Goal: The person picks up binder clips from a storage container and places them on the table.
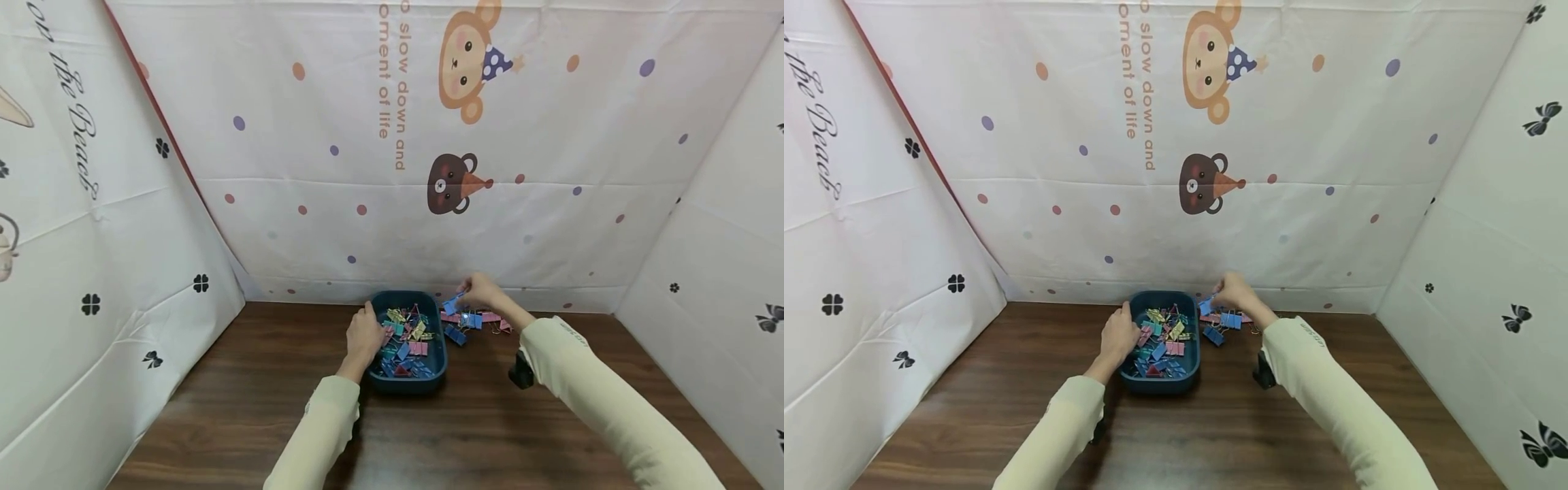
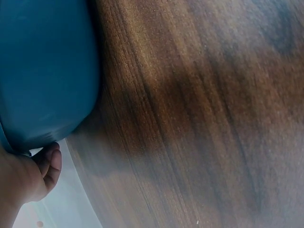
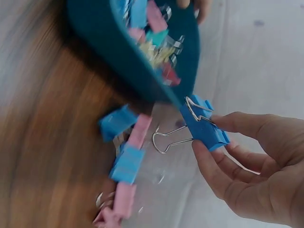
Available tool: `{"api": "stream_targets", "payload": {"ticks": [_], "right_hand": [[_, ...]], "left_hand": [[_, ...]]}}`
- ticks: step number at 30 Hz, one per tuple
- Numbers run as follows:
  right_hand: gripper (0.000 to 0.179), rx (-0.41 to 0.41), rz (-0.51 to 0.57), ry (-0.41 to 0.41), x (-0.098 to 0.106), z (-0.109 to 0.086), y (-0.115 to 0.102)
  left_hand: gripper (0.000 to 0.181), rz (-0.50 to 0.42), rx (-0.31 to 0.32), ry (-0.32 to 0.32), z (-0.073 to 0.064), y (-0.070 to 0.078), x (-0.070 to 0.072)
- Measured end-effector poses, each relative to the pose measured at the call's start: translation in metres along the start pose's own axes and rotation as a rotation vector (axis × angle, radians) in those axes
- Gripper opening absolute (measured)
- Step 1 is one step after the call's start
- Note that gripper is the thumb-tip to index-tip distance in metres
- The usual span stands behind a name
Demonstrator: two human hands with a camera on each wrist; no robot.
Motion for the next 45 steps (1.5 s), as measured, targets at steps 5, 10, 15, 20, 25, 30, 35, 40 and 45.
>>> {"api": "stream_targets", "payload": {"ticks": [5,10,15,20,25,30,35,40,45], "right_hand": [[0.028,-0.080,0.021,-0.001,0.005,-0.010,0.033],[0.011,-0.177,0.006,0.016,0.002,-0.019,0.063],[0.037,-0.260,0.046,0.030,-0.009,-0.027,0.080],[0.048,-0.268,0.056,0.049,-0.020,-0.024,0.089],[0.048,-0.273,0.058,0.060,-0.028,-0.016,0.093],[0.041,-0.288,0.006,0.065,-0.034,-0.009,0.098],[0.039,-0.300,-0.103,0.058,-0.032,-0.012,0.097],[0.036,-0.269,-0.176,0.034,-0.029,-0.011,0.092],[0.032,-0.199,-0.273,0.022,-0.020,-0.004,0.081]], "left_hand": [[0.071,0.034,0.005,0.006,0.003,-0.005,-0.001],[0.070,0.033,0.001,0.019,0.004,-0.006,-0.001],[0.070,0.027,-0.007,0.006,0.002,-0.002,-0.003],[0.070,0.033,-0.007,-0.006,0.000,-0.001,-0.004],[0.066,0.043,-0.003,-0.003,0.000,0.000,-0.003],[0.064,0.049,-0.014,0.023,0.001,-0.002,-0.001],[0.066,0.046,-0.017,0.024,0.001,0.000,-0.002],[0.065,0.046,-0.003,0.015,0.003,-0.002,-0.004],[0.065,0.034,0.001,0.010,0.003,-0.002,-0.004]]}}
Point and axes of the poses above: each hand's wrist, its own z-axis towards the middle knuckle, its own x-axis out of the back of the hand, y = z × x, the point moved 5 cm from there along z, towards the middle knuckle, and after that the axes turned 12 degrees about x, right-handed, at the moved point
